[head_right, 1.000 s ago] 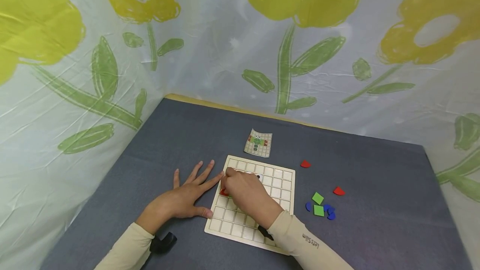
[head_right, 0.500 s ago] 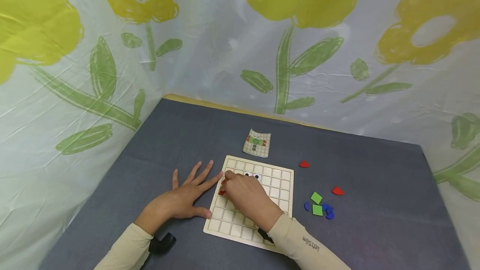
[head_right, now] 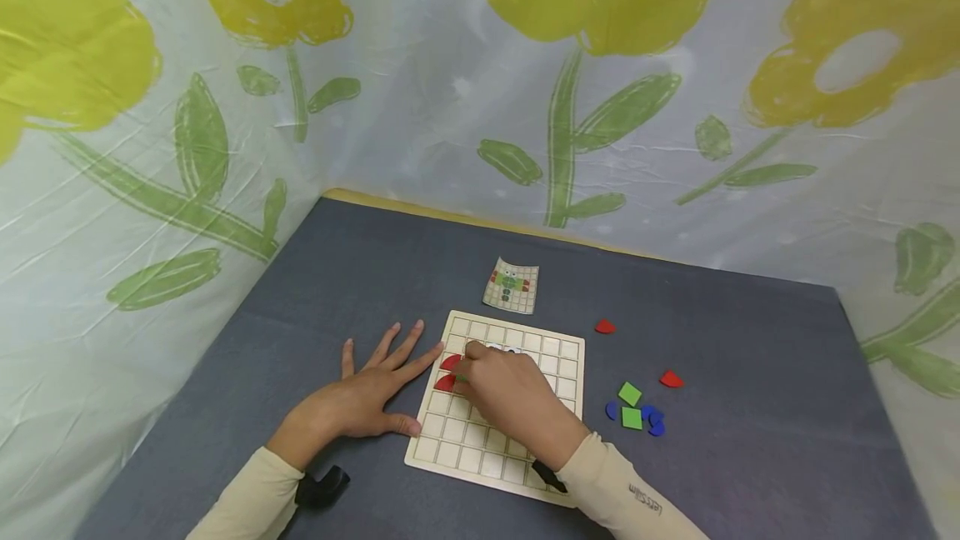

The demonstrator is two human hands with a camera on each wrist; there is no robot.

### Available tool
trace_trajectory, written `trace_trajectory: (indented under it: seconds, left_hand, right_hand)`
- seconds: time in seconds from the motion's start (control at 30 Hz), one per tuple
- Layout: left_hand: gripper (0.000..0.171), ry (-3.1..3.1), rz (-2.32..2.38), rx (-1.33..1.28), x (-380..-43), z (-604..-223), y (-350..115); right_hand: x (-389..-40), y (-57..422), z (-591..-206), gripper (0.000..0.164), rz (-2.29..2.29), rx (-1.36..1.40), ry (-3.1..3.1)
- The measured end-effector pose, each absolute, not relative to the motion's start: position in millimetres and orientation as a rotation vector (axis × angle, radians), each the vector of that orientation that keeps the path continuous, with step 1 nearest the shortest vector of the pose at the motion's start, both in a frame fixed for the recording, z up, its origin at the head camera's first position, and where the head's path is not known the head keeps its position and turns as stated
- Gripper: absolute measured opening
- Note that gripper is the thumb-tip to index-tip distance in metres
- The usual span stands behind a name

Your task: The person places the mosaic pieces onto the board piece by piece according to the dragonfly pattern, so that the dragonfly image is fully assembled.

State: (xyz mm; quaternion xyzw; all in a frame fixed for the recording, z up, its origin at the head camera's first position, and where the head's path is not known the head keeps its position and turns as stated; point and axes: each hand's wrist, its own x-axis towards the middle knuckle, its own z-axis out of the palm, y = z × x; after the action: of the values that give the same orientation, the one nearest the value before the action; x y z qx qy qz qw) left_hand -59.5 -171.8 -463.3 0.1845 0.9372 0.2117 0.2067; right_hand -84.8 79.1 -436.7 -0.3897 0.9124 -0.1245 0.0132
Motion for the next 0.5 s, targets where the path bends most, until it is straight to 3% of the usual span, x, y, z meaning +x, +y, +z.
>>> trace_trajectory:
  seconds: [0.5]
  left_hand:
    - [0.111,2.605,0.6,0.5,-60,-465,-171]
  right_hand:
    - [-86,157,-428,0.018,-0.502,-0.904,2.948]
